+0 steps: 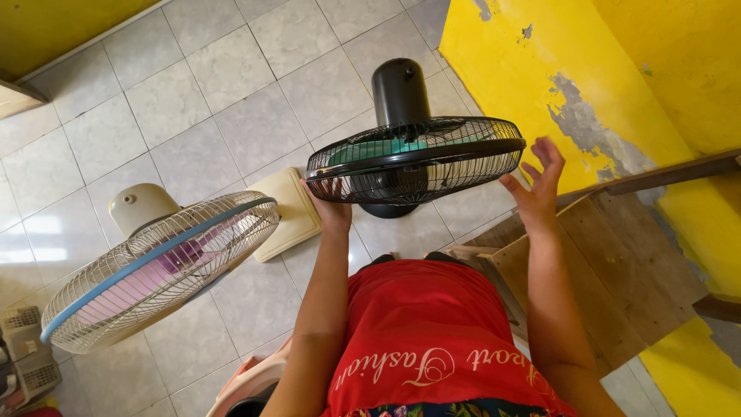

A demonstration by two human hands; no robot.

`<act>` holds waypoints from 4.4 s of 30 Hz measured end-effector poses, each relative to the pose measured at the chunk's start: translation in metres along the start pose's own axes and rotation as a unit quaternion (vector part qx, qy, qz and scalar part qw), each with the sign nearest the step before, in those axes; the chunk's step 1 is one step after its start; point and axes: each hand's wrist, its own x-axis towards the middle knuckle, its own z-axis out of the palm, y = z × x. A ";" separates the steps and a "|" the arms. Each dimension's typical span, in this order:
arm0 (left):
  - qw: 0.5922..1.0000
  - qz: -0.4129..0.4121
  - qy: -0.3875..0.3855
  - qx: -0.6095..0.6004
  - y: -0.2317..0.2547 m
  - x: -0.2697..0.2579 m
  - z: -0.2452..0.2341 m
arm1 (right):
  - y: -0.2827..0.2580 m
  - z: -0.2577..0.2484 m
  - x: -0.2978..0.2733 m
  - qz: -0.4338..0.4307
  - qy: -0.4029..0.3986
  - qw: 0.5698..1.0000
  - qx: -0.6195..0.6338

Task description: The person assembles a black standing electric fan by attaching the teal fan blades to the motor hub, securing them with a nut, and then fitting the front and rear wire cages onto the fan head.

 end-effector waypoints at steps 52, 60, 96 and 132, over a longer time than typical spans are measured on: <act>0.997 -0.030 0.000 0.065 -0.003 -0.003 -0.010 | -0.187 0.086 0.044 -0.228 -0.200 0.922 -0.242; 0.997 -0.051 0.043 -0.033 -0.001 -0.010 0.010 | -0.202 0.100 0.050 -0.194 -0.211 0.924 -0.254; 0.969 -0.219 0.087 -0.081 -0.005 0.013 0.008 | -0.178 0.095 0.050 -0.312 -0.187 0.908 -0.210; 0.968 -0.184 0.114 -0.130 -0.009 0.009 0.012 | -0.077 0.011 0.028 -0.175 -0.115 0.942 -0.262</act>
